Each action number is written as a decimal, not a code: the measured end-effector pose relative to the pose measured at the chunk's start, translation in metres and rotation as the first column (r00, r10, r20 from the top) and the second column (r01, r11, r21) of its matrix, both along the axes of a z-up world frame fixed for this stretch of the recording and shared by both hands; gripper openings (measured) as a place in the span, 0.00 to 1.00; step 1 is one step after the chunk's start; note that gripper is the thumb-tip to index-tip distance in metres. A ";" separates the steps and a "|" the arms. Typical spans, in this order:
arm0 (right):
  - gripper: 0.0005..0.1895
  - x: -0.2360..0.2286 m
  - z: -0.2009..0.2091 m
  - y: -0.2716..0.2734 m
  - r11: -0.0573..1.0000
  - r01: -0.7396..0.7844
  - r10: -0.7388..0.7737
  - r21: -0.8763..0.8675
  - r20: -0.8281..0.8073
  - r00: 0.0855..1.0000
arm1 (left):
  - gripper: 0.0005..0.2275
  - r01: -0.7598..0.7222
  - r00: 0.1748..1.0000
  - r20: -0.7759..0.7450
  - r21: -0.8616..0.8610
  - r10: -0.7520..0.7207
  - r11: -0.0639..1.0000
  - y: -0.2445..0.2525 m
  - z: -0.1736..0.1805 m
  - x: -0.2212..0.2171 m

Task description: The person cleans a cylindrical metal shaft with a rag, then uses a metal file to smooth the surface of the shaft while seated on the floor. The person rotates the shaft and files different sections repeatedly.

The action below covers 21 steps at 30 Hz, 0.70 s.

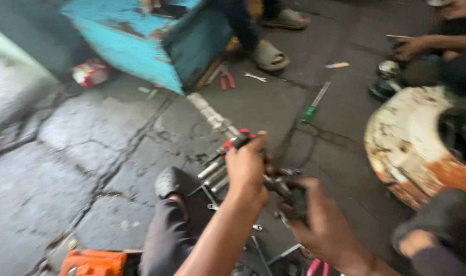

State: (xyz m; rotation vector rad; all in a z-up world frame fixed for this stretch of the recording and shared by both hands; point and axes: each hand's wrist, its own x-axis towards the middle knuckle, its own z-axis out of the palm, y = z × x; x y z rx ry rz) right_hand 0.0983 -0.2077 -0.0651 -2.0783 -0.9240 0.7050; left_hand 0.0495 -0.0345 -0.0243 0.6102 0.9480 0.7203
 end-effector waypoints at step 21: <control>0.35 0.076 -0.067 -0.034 0.970 -0.243 0.231 0.025 0.236 0.944 | 0.10 0.091 0.994 0.076 -0.256 -0.074 0.963 0.009 0.017 -0.006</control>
